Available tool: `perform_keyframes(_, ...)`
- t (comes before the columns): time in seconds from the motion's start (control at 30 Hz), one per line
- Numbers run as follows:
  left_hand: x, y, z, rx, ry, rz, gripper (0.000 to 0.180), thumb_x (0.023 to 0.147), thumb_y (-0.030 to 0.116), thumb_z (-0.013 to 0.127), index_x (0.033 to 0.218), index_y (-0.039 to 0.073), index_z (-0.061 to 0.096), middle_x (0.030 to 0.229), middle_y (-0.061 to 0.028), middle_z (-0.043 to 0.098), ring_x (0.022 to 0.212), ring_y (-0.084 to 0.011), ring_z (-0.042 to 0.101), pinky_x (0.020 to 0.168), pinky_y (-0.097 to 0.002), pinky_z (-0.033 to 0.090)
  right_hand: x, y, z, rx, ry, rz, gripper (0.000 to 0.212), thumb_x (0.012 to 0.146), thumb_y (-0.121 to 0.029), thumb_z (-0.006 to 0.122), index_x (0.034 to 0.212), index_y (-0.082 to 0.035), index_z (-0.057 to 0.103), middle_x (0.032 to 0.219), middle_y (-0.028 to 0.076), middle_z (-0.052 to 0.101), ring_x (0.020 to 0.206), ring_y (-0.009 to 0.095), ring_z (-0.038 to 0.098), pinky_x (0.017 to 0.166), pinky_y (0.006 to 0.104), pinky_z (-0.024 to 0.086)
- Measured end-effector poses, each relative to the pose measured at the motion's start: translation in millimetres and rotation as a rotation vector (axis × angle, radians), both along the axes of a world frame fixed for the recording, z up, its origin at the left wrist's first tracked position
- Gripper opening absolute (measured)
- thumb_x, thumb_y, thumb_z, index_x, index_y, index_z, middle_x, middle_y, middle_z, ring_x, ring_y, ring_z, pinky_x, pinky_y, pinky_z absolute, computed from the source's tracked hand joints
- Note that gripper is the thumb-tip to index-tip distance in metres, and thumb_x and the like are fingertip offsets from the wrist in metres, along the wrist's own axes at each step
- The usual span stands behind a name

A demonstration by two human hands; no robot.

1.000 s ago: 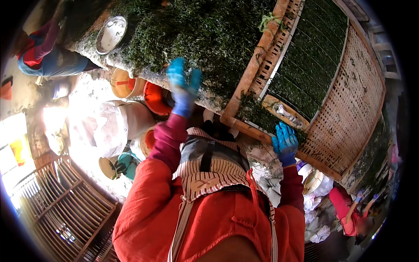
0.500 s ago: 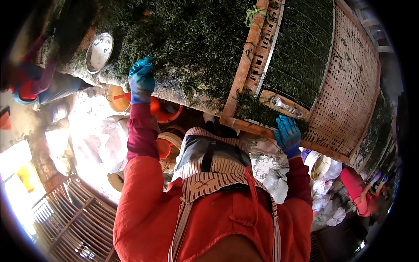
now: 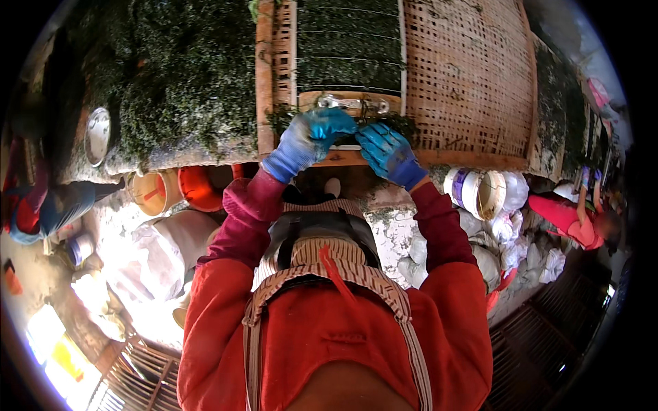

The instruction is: The person manually sorts and spreads green leaves into a wooden frame with a metal grid, using a wooden block to press and distribute the material.

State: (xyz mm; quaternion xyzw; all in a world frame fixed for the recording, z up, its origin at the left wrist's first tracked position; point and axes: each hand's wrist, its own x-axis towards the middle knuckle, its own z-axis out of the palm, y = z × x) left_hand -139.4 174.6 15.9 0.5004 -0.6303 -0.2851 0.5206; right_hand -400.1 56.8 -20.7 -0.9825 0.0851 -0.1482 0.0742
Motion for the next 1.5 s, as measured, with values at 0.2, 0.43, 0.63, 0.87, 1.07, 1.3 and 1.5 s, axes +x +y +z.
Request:
perform_keyframes(0.2, 19, 63, -3, -0.100, -0.415, 0.566, 0.040, 0.081, -0.008, 0.068, 0.118, 0.006, 0.071, 0.126, -0.0154, 0.070, 0.119, -0.0353, 0.065, 0.102, -0.0444, 0.054, -37, 21, 17, 0.066, -0.110, -0.272, 0.041, 0.091, -0.018, 0.066, 0.131, -0.009, 0.065, 0.147, 0.012, 0.056, 0.135, 0.032, 0.053, 0.113, 0.0480, 0.043)
perform_keyframes(0.43, -35, 51, 1, 0.166, -0.990, 0.196, 0.046, 0.100, 0.037, 0.057, 0.145, 0.027, 0.057, 0.158, 0.0056, 0.046, 0.153, -0.0311, 0.029, 0.126, -0.0576, 0.013, 47, 33, 14, 0.005, -0.063, -0.108, 0.036, 0.095, -0.028, 0.064, 0.128, -0.017, 0.070, 0.149, 0.003, 0.056, 0.146, 0.026, 0.041, 0.124, 0.0497, 0.028)
perform_keyframes(0.63, -9, 69, -5, 0.325, -1.024, 0.327, 0.045, 0.097, 0.047, 0.057, 0.136, 0.026, 0.066, 0.150, 0.0040, 0.056, 0.154, -0.0326, 0.028, 0.125, -0.0616, 0.006, -9, 2, 16, -0.062, 0.094, -0.239, 0.030, 0.095, -0.032, 0.065, 0.117, -0.015, 0.074, 0.141, 0.001, 0.061, 0.147, 0.024, 0.038, 0.125, 0.0510, 0.023)
perform_keyframes(0.87, -11, 51, -14, 0.473, -1.091, 0.264, 0.051, 0.103, 0.050, 0.046, 0.147, 0.025, 0.057, 0.154, 0.0072, 0.051, 0.155, -0.0312, 0.024, 0.125, -0.0627, 0.000, 30, 31, 12, -0.011, 0.085, -0.126, 0.043, 0.093, -0.029, 0.065, 0.131, -0.009, 0.067, 0.153, 0.007, 0.051, 0.147, 0.029, 0.039, 0.126, 0.0497, 0.024)
perform_keyframes(1.07, -16, 57, -36, 0.396, -1.190, 0.286, 0.047, 0.102, 0.048, 0.050, 0.138, 0.021, 0.064, 0.151, -0.0003, 0.055, 0.152, -0.0334, 0.030, 0.127, -0.0563, 0.002, 58, 46, 4, 0.150, -0.101, -0.075, 0.047, 0.085, -0.020, 0.069, 0.131, -0.009, 0.066, 0.147, 0.011, 0.055, 0.136, 0.031, 0.051, 0.118, 0.0448, 0.038)
perform_keyframes(1.3, 47, 78, 7, 0.435, -0.766, 0.482, 0.095, 0.076, 0.034, 0.083, 0.157, 0.018, 0.037, 0.161, -0.0111, 0.037, 0.151, -0.0361, 0.029, 0.126, -0.0474, 0.020, 76, 60, 4, 0.451, -0.215, -0.245, 0.037, 0.093, -0.019, 0.066, 0.128, -0.006, 0.068, 0.143, 0.011, 0.059, 0.131, 0.031, 0.055, 0.113, 0.0420, 0.041)
perform_keyframes(1.5, 23, 38, -3, 0.701, -0.932, 0.353, 0.094, 0.075, 0.022, 0.078, 0.158, 0.015, 0.034, 0.168, -0.0083, 0.023, 0.158, -0.0344, 0.012, 0.128, -0.0493, 0.009, 101, 69, 5, 0.484, -0.216, -0.195, 0.043, 0.091, -0.027, 0.066, 0.128, -0.005, 0.067, 0.142, 0.013, 0.058, 0.133, 0.032, 0.052, 0.116, 0.0464, 0.036)
